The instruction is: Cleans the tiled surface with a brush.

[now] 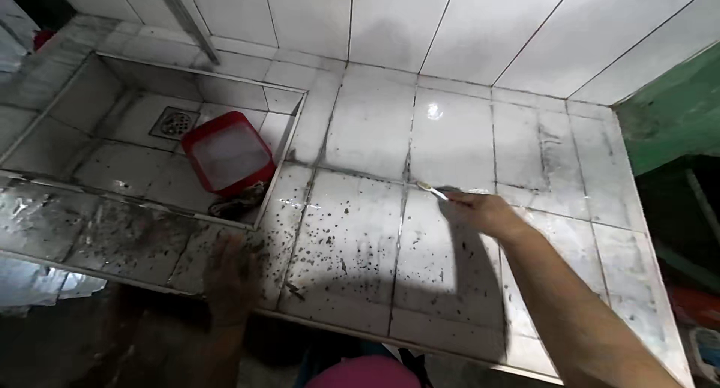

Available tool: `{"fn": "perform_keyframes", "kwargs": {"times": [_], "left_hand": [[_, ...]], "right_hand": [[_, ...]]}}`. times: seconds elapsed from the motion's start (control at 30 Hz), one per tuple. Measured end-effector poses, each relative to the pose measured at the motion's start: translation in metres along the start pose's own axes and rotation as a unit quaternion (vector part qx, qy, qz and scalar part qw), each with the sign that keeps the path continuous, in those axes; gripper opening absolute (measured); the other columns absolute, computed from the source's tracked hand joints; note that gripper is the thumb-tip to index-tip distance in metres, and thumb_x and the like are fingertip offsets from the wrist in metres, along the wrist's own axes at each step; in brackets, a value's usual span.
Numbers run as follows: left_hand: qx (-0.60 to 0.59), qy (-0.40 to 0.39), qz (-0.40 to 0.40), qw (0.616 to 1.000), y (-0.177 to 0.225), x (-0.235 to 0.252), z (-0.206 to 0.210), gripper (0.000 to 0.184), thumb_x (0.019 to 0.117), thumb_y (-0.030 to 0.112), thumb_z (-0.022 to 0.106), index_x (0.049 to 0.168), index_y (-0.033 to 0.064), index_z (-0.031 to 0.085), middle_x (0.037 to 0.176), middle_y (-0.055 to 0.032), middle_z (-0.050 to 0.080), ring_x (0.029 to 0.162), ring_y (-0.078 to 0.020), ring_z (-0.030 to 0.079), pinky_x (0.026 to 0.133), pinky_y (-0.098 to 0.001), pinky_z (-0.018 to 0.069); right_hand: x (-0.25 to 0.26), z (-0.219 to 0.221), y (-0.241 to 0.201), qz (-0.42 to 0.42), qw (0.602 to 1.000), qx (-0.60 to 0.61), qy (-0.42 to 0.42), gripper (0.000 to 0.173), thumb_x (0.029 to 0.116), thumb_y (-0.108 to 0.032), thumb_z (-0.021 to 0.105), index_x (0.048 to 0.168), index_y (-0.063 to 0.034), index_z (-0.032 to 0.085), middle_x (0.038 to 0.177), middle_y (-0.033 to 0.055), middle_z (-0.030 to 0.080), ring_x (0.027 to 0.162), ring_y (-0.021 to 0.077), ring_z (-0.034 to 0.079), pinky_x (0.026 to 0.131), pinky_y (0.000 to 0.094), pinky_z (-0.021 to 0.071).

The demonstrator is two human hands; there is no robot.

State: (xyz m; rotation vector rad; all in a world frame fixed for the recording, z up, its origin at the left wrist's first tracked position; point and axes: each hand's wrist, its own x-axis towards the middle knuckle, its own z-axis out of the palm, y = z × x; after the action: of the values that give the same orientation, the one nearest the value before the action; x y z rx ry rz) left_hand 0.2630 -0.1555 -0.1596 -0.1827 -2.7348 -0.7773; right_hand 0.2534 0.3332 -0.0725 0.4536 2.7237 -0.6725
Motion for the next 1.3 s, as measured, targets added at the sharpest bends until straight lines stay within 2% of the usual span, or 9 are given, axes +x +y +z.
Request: {"fn": "perform_keyframes", "kwargs": {"times": [0.07, 0.23, 0.57, 0.8, 0.9, 1.03, 1.13, 1.23, 1.3], "left_hand": [[0.005, -0.002, -0.003, 1.0, 0.002, 0.0, -0.001, 0.049, 0.1021, 0.023, 0.054, 0.144, -0.0029, 0.054, 0.151, -0.0271, 0.049, 0.139, -0.0457, 0.048, 0.113, -0.063, 0.0388], [0.013, -0.006, -0.001, 1.0, -0.001, -0.002, 0.001, 0.051, 0.1, 0.023, 0.054, 0.145, -0.0009, 0.054, 0.152, -0.0265, 0.048, 0.139, -0.0466, 0.048, 0.113, -0.0628, 0.0388], [0.012, -0.005, -0.015, 1.0, 0.0, -0.003, 0.0, 0.05, 0.0986, 0.022, 0.056, 0.144, 0.0015, 0.055, 0.152, -0.0254, 0.048, 0.139, -0.045, 0.049, 0.111, -0.0616, 0.0414], [-0.001, 0.001, -0.028, 1.0, 0.003, -0.001, 0.0, 0.049, 0.0983, 0.022, 0.056, 0.142, 0.0004, 0.057, 0.152, -0.0263, 0.049, 0.138, -0.0465, 0.049, 0.11, -0.0629, 0.0417], [-0.001, -0.002, -0.021, 1.0, 0.005, 0.0, -0.001, 0.049, 0.0976, 0.019, 0.055, 0.142, -0.0009, 0.057, 0.15, -0.0271, 0.051, 0.136, -0.0482, 0.05, 0.109, -0.0645, 0.0417], [0.01, 0.0, -0.022, 1.0, 0.003, -0.001, 0.002, 0.051, 0.0978, 0.025, 0.052, 0.141, -0.0003, 0.058, 0.15, -0.0274, 0.051, 0.137, -0.0491, 0.05, 0.11, -0.063, 0.041], [0.015, -0.005, -0.024, 1.0, 0.004, -0.002, 0.002, 0.051, 0.0978, 0.025, 0.052, 0.14, -0.0011, 0.058, 0.149, -0.0288, 0.05, 0.136, -0.0515, 0.05, 0.109, -0.0655, 0.0408], [0.017, -0.009, -0.026, 0.999, 0.006, -0.002, -0.001, 0.052, 0.0972, 0.025, 0.053, 0.141, -0.0017, 0.058, 0.149, -0.0288, 0.051, 0.135, -0.0523, 0.05, 0.109, -0.0663, 0.0406], [0.015, -0.003, -0.024, 1.0, 0.006, -0.002, 0.0, 0.052, 0.0975, 0.025, 0.053, 0.141, -0.0034, 0.057, 0.148, -0.0301, 0.051, 0.134, -0.0535, 0.05, 0.109, -0.0666, 0.0397]], "right_hand": [[0.009, 0.015, -0.036, 0.007, 0.998, -0.066, 0.002, 0.039, 0.1108, -0.033, 0.045, 0.147, -0.0275, 0.058, 0.116, 0.0249, 0.071, 0.107, 0.0488, 0.067, 0.089, 0.0714, 0.049], [-0.009, 0.024, -0.061, 0.098, 0.978, -0.178, -0.046, 0.042, 0.1127, -0.038, 0.032, 0.134, -0.0104, 0.057, 0.104, 0.0252, 0.07, 0.099, 0.0477, 0.069, 0.077, 0.0656, 0.0533], [0.083, 0.001, -0.088, 0.078, 0.976, -0.195, -0.053, 0.04, 0.1109, -0.024, 0.042, 0.129, 0.0071, 0.058, 0.127, 0.0328, 0.063, 0.118, 0.0516, 0.062, 0.092, 0.071, 0.0487], [0.008, 0.031, -0.081, 0.139, 0.976, -0.159, -0.046, 0.049, 0.1132, -0.04, 0.028, 0.135, -0.0084, 0.06, 0.118, 0.0269, 0.069, 0.11, 0.0488, 0.067, 0.085, 0.069, 0.0514], [0.041, 0.018, -0.082, 0.107, 0.982, -0.149, -0.038, 0.05, 0.1139, -0.036, 0.03, 0.132, 0.0003, 0.06, 0.12, 0.0315, 0.066, 0.113, 0.0511, 0.065, 0.089, 0.0703, 0.0492], [0.107, -0.008, -0.096, 0.067, 0.972, -0.212, -0.07, 0.033, 0.1071, -0.015, 0.05, 0.127, 0.0105, 0.059, 0.128, 0.0338, 0.062, 0.121, 0.0523, 0.06, 0.094, 0.071, 0.0468], [0.143, -0.008, -0.086, 0.072, 0.964, -0.248, -0.066, 0.029, 0.1034, -0.007, 0.053, 0.127, 0.0091, 0.06, 0.128, 0.0316, 0.062, 0.121, 0.0503, 0.061, 0.094, 0.0688, 0.0491], [0.108, -0.004, -0.098, 0.08, 0.97, -0.222, -0.065, 0.03, 0.1044, -0.015, 0.055, 0.124, 0.0072, 0.062, 0.124, 0.0313, 0.064, 0.117, 0.05, 0.062, 0.091, 0.0693, 0.0497], [0.072, 0.005, -0.094, 0.09, 0.977, -0.186, -0.061, 0.042, 0.1121, -0.027, 0.04, 0.128, 0.0051, 0.061, 0.123, 0.031, 0.065, 0.117, 0.0494, 0.063, 0.093, 0.0689, 0.0493]]}}
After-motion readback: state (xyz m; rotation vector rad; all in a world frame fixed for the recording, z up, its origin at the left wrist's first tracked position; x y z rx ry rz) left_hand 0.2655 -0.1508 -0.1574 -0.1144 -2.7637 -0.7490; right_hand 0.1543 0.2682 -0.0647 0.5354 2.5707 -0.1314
